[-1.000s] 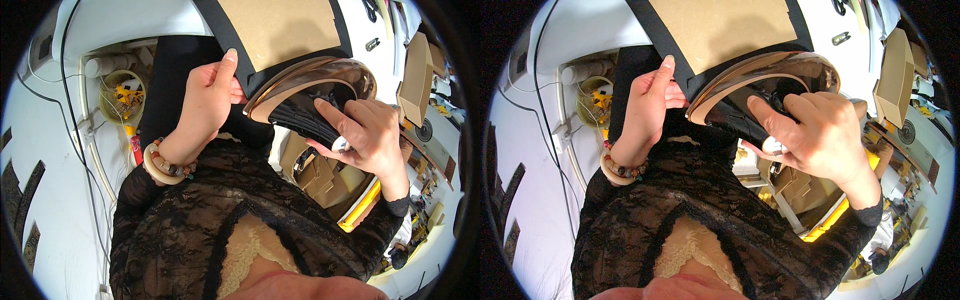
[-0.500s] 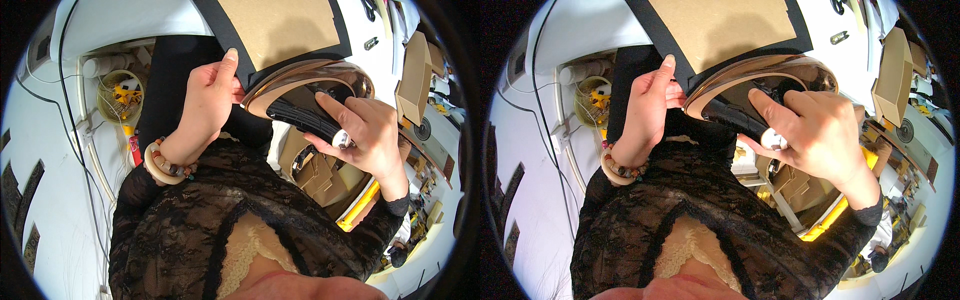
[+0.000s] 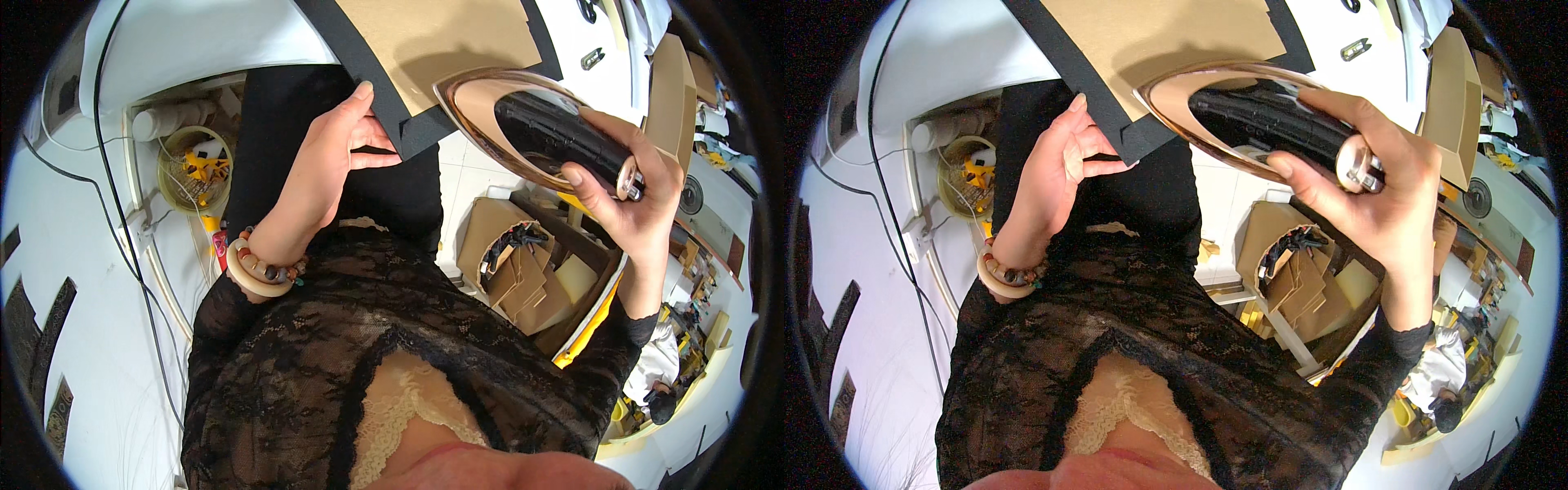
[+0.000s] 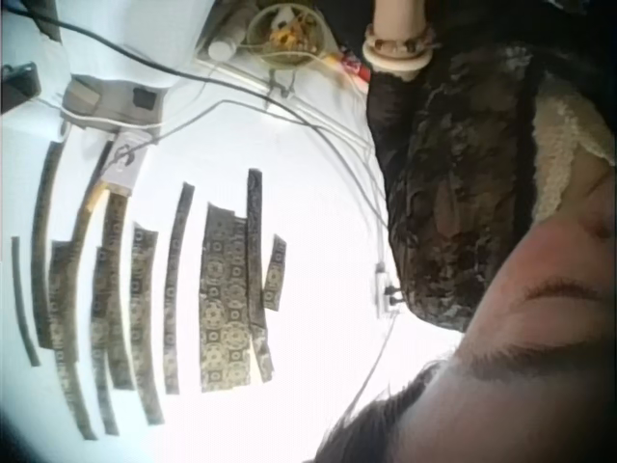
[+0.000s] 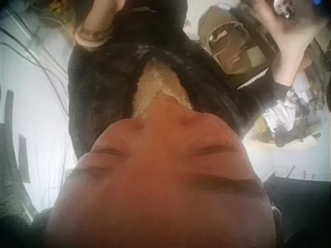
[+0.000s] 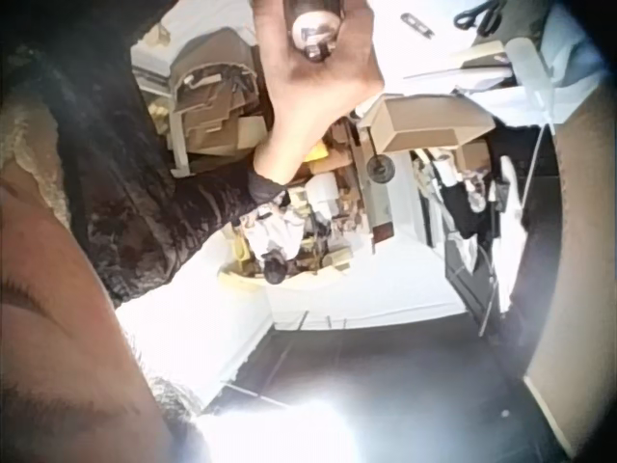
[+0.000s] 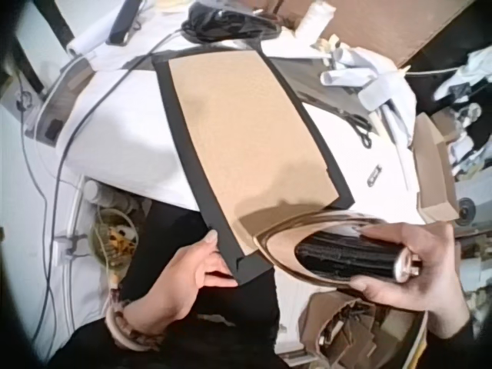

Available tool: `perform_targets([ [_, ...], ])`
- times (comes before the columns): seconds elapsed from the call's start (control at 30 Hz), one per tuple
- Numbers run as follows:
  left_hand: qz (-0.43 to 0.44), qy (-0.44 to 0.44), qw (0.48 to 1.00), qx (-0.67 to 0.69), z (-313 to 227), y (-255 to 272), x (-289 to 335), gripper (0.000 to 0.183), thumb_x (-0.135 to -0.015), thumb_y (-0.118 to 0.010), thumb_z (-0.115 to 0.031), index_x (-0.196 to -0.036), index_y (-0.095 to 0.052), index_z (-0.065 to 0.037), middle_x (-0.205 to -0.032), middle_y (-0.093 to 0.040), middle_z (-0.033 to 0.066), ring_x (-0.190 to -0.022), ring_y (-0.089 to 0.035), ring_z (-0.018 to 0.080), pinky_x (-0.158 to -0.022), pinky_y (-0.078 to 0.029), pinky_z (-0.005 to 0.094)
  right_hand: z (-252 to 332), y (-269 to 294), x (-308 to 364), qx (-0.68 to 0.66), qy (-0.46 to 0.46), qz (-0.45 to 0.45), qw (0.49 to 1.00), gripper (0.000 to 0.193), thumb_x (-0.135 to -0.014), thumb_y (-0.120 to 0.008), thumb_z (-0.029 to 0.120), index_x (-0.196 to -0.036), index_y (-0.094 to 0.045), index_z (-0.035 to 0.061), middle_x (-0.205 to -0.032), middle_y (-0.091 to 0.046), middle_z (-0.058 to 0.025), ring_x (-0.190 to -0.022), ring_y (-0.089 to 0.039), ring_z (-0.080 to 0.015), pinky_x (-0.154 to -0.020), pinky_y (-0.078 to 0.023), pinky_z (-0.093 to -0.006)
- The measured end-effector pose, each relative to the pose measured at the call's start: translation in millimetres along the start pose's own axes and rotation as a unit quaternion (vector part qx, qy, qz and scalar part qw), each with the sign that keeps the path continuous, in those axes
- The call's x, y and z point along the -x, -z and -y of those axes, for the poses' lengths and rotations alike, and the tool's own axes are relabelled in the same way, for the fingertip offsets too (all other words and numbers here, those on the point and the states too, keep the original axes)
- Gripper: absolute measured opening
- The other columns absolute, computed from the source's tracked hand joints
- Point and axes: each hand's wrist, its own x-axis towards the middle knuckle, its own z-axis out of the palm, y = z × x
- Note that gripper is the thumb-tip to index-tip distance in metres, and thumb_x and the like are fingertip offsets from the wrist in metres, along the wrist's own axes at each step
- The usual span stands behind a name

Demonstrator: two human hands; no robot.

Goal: The person cuts a strip of black fabric using scissors, then irons it onto a beige backing board. They use a lighter to seal the fabric edges and continue ironing the piece.

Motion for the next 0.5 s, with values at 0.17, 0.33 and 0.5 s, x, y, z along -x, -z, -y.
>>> perform_targets([
  [0.17,0.031,0.003,0.999,-0.023,8.3,6.3,-3.7,0.053,-0.097,-0.039,-0.046,-0.087,-0.059,0.002,-0.082,-0.064,0.0142,-0.076,-0.062,0.022,-0.076,-0.05,0.0341,-10.6,-6.4,14.2,0.034,0.082,0.064,0.994,0.051,-0.064,-0.084,0.025,-0.104,-0.066,-0.0009,-0.079,-0.068,-0.0125,-0.07,-0.068,-0.0198,-0.064,-0.053,-0.0274],
  [0.33,0.016,-0.016,0.997,-0.077,8.6,4.8,-4.2,0.055,-0.096,-0.043,-0.048,-0.07,-0.058,-0.002,-0.067,-0.06,0.0114,-0.063,-0.058,0.0177,-0.064,-0.047,0.0282,0.6,-11.1,16.2,0.097,0.135,0.106,0.98,0.051,-0.061,-0.085,0.027,-0.102,-0.066,0.0019,-0.064,-0.06,-0.0068,-0.052,-0.057,-0.0182,-0.049,-0.044,-0.0278],
  [0.5,-0.025,-0.044,0.996,-0.072,12.3,1.6,-3.6,0.054,-0.095,-0.046,-0.047,-0.064,-0.056,-0.003,-0.059,-0.056,0.0077,-0.055,-0.053,0.0135,-0.056,-0.042,0.0249,14.2,-21.5,5.5,0.128,0.158,0.08,0.976,0.041,-0.067,-0.079,0.035,-0.096,-0.067,0.0081,-0.054,-0.048,-0.0004,-0.046,-0.052,-0.0162,-0.043,-0.041,-0.0294],
])
